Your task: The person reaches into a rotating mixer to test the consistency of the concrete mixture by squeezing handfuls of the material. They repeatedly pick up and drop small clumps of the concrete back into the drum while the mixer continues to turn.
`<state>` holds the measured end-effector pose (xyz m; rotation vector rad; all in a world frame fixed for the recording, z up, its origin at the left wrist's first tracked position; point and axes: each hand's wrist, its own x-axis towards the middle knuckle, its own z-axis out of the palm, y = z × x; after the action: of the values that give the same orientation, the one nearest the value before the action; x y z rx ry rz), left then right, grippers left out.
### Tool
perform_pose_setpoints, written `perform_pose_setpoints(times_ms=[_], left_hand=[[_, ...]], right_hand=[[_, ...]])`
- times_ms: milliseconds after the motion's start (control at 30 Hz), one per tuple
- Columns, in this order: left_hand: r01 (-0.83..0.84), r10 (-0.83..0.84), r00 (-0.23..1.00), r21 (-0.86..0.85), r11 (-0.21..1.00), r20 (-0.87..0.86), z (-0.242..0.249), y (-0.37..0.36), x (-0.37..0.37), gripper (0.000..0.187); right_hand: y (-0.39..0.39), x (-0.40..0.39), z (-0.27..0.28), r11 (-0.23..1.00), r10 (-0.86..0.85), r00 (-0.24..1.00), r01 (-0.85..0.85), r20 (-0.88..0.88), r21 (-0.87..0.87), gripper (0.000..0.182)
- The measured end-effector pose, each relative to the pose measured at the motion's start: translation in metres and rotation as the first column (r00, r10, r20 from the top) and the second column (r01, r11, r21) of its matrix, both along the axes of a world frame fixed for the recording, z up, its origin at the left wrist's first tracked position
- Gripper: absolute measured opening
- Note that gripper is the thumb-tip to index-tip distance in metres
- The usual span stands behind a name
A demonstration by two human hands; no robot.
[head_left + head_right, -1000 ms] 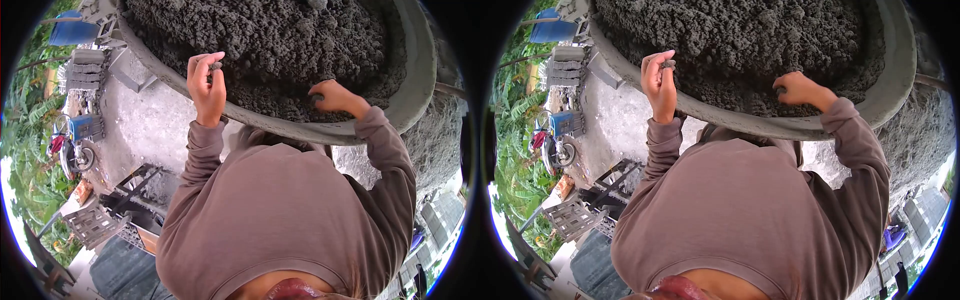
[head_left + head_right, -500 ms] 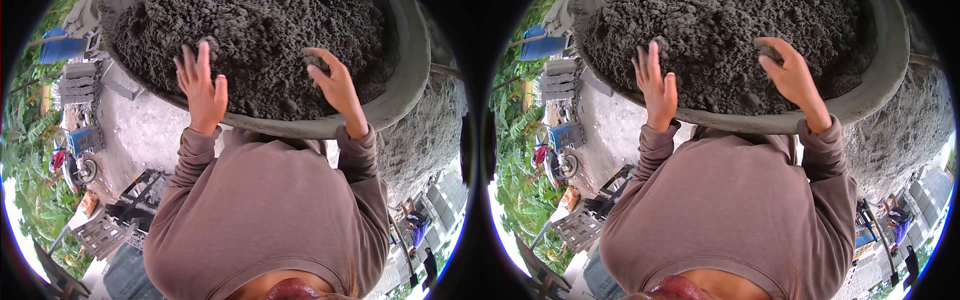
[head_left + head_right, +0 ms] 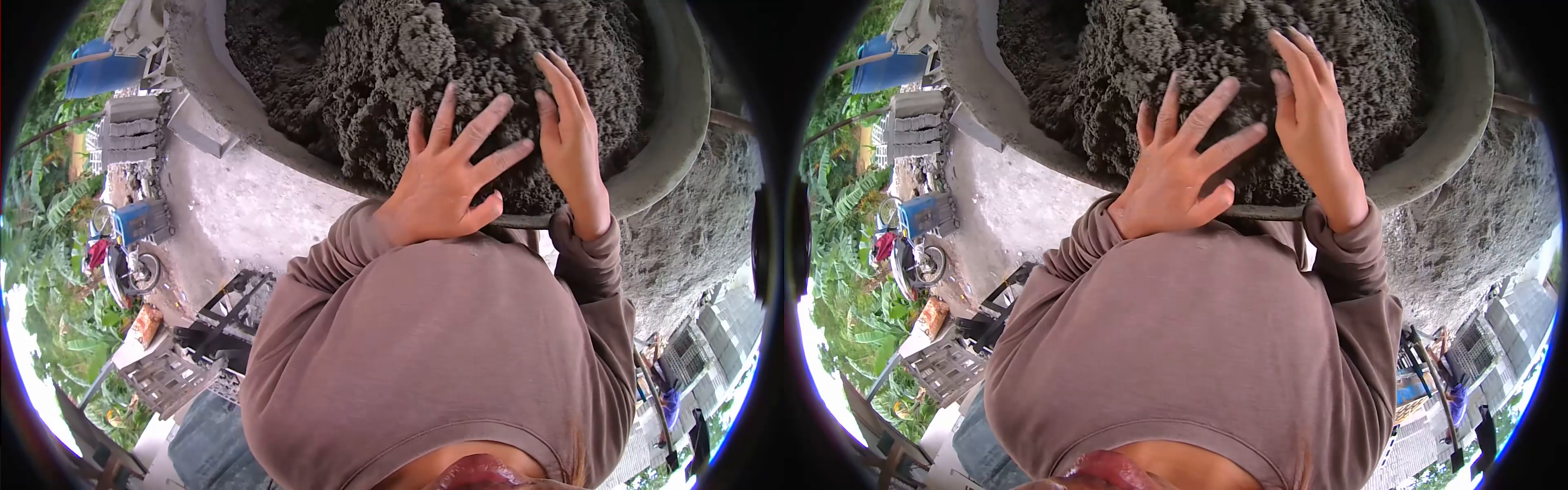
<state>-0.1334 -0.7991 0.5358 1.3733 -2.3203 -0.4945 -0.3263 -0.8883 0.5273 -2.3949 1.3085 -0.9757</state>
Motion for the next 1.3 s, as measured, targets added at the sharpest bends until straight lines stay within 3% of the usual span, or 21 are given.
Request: perform_pose_setpoints(times_ms=[100,233,300,333,400,433,500,533,633,767,833,867,933,1000,1067,1100,1133,1167,1200,1267,1300], left_hand=[[0.038,-0.038,0.999,0.001,0.999,-0.011,-0.005,0.001,-0.004,0.053],[0.068,-0.063,0.992,0.046,0.997,-0.111,-0.017,0.001,-0.006,0.048],[0.022,-0.003,0.983,0.099,0.995,-0.186,-0.024,0.003,-0.008,0.047],[0.030,-0.011,0.982,0.101,0.994,-0.188,-0.028,0.005,-0.008,0.047],[0.084,0.070,0.927,0.385,0.919,-0.368,-0.036,0.010,-0.008,0.045],[0.135,0.029,0.924,0.397,0.908,-0.381,-0.038,0.012,-0.008,0.042],[0.123,0.014,0.939,0.374,0.919,-0.342,-0.034,0.015,-0.008,0.040],[0.102,0.007,0.954,0.346,0.933,-0.300,-0.032,0.016,-0.007,0.038],[-0.005,0.064,0.971,0.249,0.969,-0.229,-0.026,0.006,0.006,0.033],[-0.204,0.213,0.971,0.084,0.975,-0.109,-0.014,-0.023,0.056,0.032],[-0.270,0.265,0.958,-0.039,0.962,-0.110,-0.013,-0.038,0.081,0.028],[-0.303,0.301,0.951,-0.011,0.953,-0.062,-0.008,-0.041,0.089,0.030],[-0.302,0.303,0.952,-0.034,0.953,0.045,-0.007,-0.046,0.101,0.032],[-0.268,0.271,0.956,-0.037,0.963,0.116,-0.008,-0.050,0.099,0.034],[-0.092,0.076,0.990,0.139,0.986,0.116,-0.013,-0.049,0.096,0.036],[-0.020,0.006,0.998,0.244,0.970,0.060,-0.016,-0.048,0.094,0.037],[-0.017,0.004,0.998,0.236,0.972,0.058,-0.014,-0.049,0.090,0.037],[0.006,-0.028,0.998,0.341,0.940,0.058,-0.011,-0.050,0.085,0.038],[0.031,-0.061,0.997,0.442,0.897,0.054,-0.008,-0.052,0.081,0.040],[0.048,-0.082,0.994,0.400,0.915,0.067,-0.005,-0.062,0.077,0.040],[0.016,-0.064,0.989,0.326,0.945,0.137,-0.002,-0.066,0.075,0.040]], right_hand=[[0.008,-0.012,0.002,0.993,-0.094,0.996,0.094,-0.004,0.074,0.034],[0.020,-0.019,0.006,0.988,-0.147,0.987,0.149,-0.068,0.030,0.034],[0.029,-0.019,0.008,0.983,-0.181,0.947,0.180,-0.265,-0.029,0.034],[0.034,-0.021,0.004,0.979,-0.182,0.936,0.201,-0.303,0.035,0.034],[0.037,-0.034,-0.003,0.964,-0.033,0.927,0.128,-0.374,0.232,0.034],[0.038,-0.041,-0.009,0.963,-0.040,0.925,0.136,-0.377,0.234,0.034],[0.041,-0.053,-0.025,0.850,0.169,0.954,-0.015,-0.247,0.527,0.037],[0.042,-0.059,-0.039,0.848,0.167,0.954,-0.010,-0.248,0.530,0.037],[0.047,-0.060,-0.047,0.659,0.268,0.904,0.081,-0.334,0.748,0.041],[0.045,-0.072,-0.052,0.732,0.259,0.922,0.008,-0.289,0.681,0.040],[0.036,-0.071,-0.032,0.799,0.128,0.972,0.017,-0.197,0.601,0.041],[0.031,-0.070,-0.025,0.797,0.115,0.973,0.030,-0.200,0.603,0.041],[0.024,-0.069,-0.016,0.893,-0.080,0.982,0.148,-0.173,0.426,0.039],[0.021,-0.077,-0.021,0.909,-0.112,0.972,0.183,-0.204,0.375,0.038],[0.015,-0.092,-0.030,0.883,0.116,0.978,-0.023,-0.171,0.468,0.039],[0.015,-0.090,-0.025,0.885,0.110,0.979,-0.018,-0.172,0.466,0.039],[0.013,-0.084,-0.016,0.883,-0.032,0.988,0.098,-0.149,0.459,0.039],[0.009,-0.083,-0.009,0.867,-0.173,0.977,0.210,-0.122,0.451,0.039],[0.006,-0.090,-0.016,0.872,-0.177,0.977,0.213,-0.121,0.441,0.039],[0.003,-0.107,-0.042,0.897,0.022,0.957,0.109,-0.290,0.428,0.041],[0.002,-0.106,-0.044,0.878,0.043,0.976,0.064,-0.212,0.474,0.039]])
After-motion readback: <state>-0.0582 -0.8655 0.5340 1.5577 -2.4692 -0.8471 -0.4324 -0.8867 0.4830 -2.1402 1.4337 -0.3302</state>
